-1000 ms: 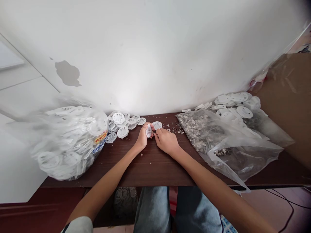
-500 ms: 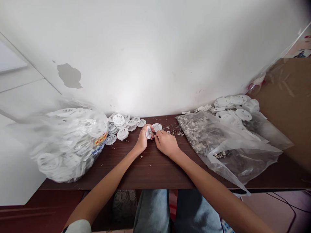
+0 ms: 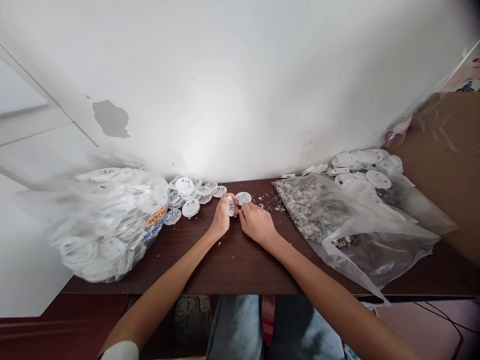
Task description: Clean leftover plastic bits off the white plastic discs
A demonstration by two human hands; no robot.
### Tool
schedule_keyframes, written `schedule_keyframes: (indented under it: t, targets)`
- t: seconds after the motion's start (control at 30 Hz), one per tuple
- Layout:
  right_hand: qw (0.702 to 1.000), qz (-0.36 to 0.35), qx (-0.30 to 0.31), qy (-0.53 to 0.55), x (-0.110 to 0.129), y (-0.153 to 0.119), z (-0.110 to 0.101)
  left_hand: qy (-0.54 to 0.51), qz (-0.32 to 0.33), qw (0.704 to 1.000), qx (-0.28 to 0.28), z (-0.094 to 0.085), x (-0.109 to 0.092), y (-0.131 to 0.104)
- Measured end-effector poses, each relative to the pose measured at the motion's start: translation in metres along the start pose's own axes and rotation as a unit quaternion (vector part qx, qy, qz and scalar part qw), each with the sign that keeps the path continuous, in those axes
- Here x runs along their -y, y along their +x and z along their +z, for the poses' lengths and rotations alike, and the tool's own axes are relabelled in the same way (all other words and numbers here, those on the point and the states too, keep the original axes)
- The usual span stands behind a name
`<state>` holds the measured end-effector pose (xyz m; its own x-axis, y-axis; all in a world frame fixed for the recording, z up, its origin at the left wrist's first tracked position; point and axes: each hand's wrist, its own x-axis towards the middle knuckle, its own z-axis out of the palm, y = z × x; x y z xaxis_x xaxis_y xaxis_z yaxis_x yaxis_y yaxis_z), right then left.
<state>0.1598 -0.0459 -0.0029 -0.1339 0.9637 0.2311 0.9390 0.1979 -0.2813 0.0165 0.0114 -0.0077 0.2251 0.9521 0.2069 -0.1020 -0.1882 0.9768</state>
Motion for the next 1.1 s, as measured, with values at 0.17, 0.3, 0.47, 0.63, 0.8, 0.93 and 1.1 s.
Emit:
schedule_keyframes:
  t: [0.17,0.3,0.47,0.63,0.8,0.93,1.1]
  targets:
    - [1.000,-0.017,0.007,-0.009,0.001,0.001,-0.002,0.012,0.003,1.000,-0.002,-0.002,0.004,0.001]
    - [0.999,-0.036,0.021,-0.018,0.001,0.002,-0.003,0.020,-0.005,1.000,0.007,-0.004,0.009,0.001]
    - [0.999,-0.033,0.024,-0.020,0.002,0.004,-0.003,0.011,-0.017,1.000,-0.004,-0.005,0.009,0.003]
    - [1.000,-0.023,0.002,-0.007,-0.002,0.003,-0.002,0.006,-0.013,0.999,-0.032,-0.006,0.010,0.006]
    - [0.998,0.010,-0.052,0.039,-0.014,0.002,-0.002,-0.018,-0.010,0.999,-0.045,-0.006,0.009,0.007]
    - [0.971,0.039,-0.114,0.205,-0.020,0.007,-0.004,-0.056,0.013,0.998,-0.019,-0.005,0.005,0.004]
    - [0.854,0.076,-0.073,0.509,-0.022,0.015,0.001,-0.063,0.037,0.997,-0.001,-0.003,0.002,-0.002]
